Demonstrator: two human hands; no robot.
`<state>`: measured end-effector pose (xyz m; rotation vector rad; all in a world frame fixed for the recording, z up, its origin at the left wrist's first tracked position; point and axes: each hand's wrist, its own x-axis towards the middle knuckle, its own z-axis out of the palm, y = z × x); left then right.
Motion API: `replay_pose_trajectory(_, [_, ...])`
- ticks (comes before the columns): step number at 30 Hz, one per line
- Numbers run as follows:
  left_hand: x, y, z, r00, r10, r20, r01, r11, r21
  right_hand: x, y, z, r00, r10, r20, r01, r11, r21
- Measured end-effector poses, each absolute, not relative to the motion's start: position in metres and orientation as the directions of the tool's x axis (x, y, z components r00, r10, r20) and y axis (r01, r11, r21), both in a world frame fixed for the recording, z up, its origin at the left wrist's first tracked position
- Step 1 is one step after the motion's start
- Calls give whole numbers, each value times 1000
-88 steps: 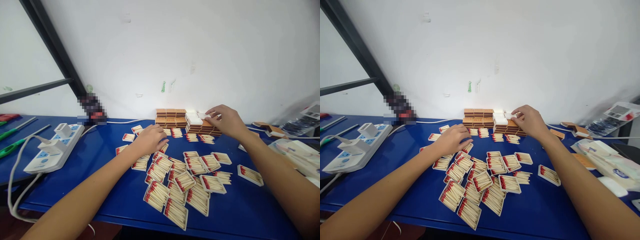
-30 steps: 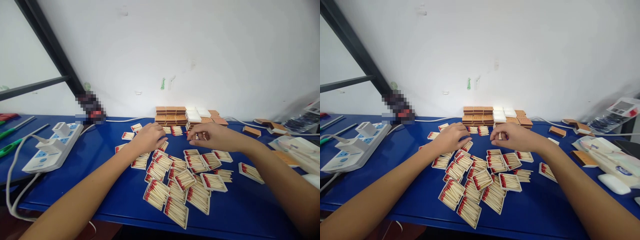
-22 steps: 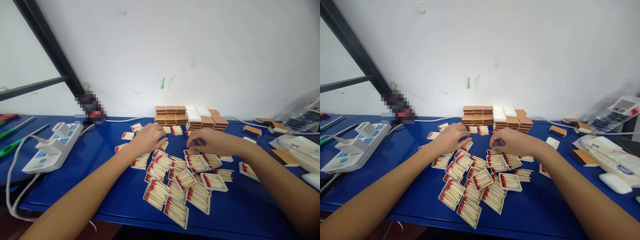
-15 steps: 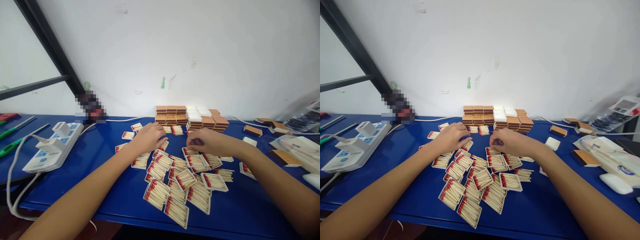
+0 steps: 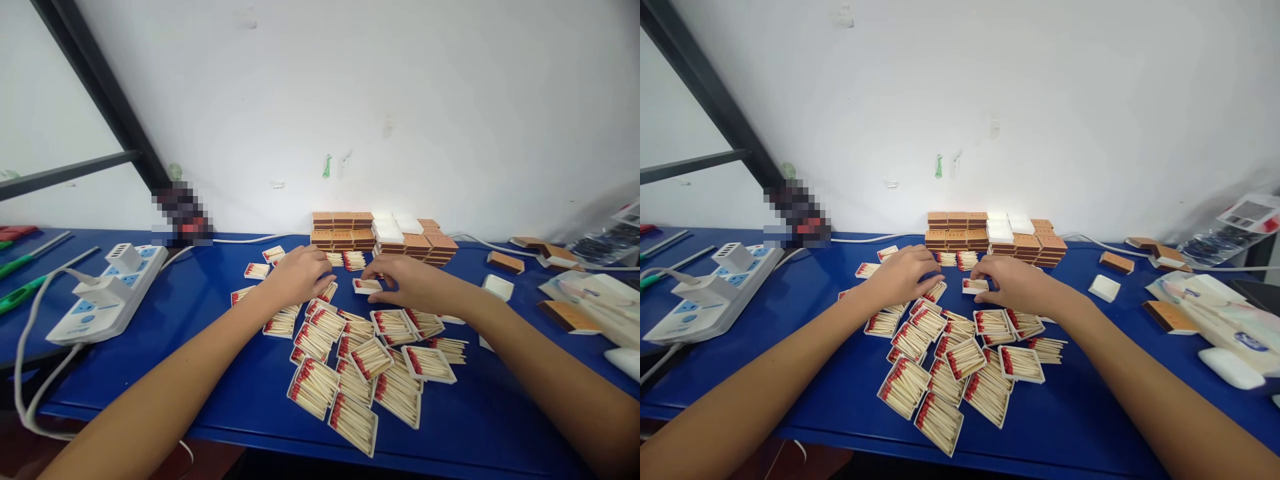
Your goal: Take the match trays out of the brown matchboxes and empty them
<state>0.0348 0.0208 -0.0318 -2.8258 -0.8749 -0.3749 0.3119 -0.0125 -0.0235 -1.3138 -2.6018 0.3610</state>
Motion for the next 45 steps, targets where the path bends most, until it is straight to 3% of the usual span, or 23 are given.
replay_pose_trajectory(7, [35, 21, -31, 795, 536, 284, 575, -815, -72, 306, -5, -35, -581, 792, 187, 751, 610, -252])
replay_pose_trajectory(15, [35, 21, -32, 799, 522, 299, 565, -822, -72, 304, 7, -42, -426, 793, 435, 839, 526, -137])
replay_pose_trajectory(26, [35, 20, -32, 800, 519, 302, 563, -823, -76, 304, 6, -49, -540, 788, 295, 804, 587, -95])
replay_pose_trajectory(33, [36, 19, -31, 798, 528, 291, 571, -816, -85, 299, 5, -47, -492, 786, 373, 834, 549, -57])
replay_pose_trajectory(45, [37, 19, -31, 795, 538, 280, 577, -813, -76, 296, 4, -48, -468, 807, 361, 868, 496, 16])
